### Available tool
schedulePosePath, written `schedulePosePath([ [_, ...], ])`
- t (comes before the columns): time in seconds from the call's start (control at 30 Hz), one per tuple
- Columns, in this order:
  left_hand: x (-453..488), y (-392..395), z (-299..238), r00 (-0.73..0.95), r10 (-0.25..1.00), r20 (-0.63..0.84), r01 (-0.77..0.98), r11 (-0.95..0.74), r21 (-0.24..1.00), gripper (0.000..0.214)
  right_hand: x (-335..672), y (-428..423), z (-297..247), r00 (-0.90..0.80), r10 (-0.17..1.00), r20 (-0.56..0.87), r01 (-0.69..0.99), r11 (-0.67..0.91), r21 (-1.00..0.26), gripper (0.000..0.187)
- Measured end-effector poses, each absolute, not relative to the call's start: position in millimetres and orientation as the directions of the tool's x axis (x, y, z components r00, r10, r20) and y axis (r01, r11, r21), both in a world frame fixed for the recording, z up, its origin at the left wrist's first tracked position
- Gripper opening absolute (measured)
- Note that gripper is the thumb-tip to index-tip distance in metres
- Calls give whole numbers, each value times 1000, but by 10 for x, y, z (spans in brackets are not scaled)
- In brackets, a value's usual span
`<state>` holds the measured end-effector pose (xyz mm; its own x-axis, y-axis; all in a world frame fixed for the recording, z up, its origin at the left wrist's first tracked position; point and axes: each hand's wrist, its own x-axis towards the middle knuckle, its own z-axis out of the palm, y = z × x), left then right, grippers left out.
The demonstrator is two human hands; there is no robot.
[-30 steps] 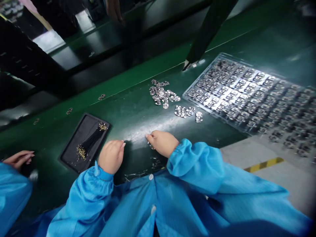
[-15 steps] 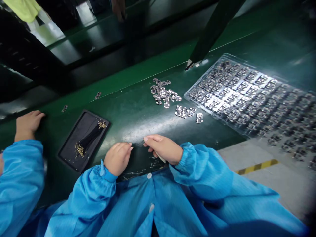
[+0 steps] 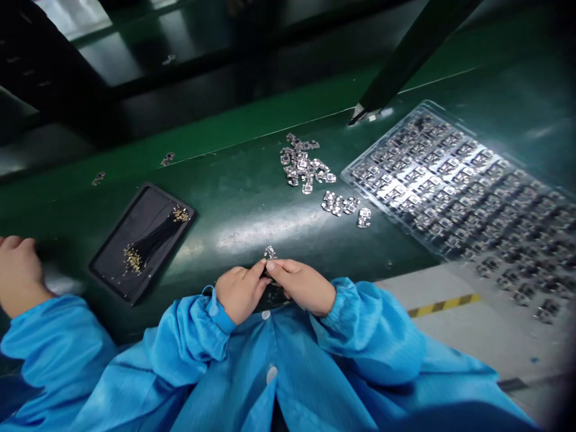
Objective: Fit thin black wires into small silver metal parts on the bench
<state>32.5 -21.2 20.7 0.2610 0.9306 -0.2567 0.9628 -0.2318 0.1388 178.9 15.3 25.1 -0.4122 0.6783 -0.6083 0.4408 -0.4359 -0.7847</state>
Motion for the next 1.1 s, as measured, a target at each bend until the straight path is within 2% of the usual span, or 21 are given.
schedulePosePath([
  [0.1,304,-213,186,277,938,-209,956,-246,160,28,1814,140,235,-410,657,-633,430,-472,-769,40],
  [0.27,232,-216,133,364,931,3,902,-353,249,28,1891,136,207,-412,634,-655,465,-472,-749,37],
  [0.4,232,-235,114,375,920,110,887,-391,246,28,1909,121,186,-375,609,-699,462,-531,-710,37],
  [0.57,267,-235,95,371,899,234,869,-425,253,21,1847,132,214,-333,543,-771,303,-713,-632,30],
  [0.67,293,-209,46,316,903,293,888,-390,244,17,1829,192,185,-226,603,-765,164,-750,-640,33],
  [0.77,330,-165,-29,270,909,319,917,-344,203,14,1826,277,110,-48,713,-700,-62,-701,-710,31],
  [0.87,362,-125,-92,258,914,311,935,-318,158,13,1808,336,40,68,785,-615,-180,-597,-782,46],
  [0.97,375,-106,-117,255,924,286,943,-303,138,14,1773,337,-22,203,862,-463,-101,-452,-886,44],
  [1.1,374,-107,-115,260,927,269,944,-303,132,14,1722,267,-140,319,945,-68,117,-110,-987,29],
])
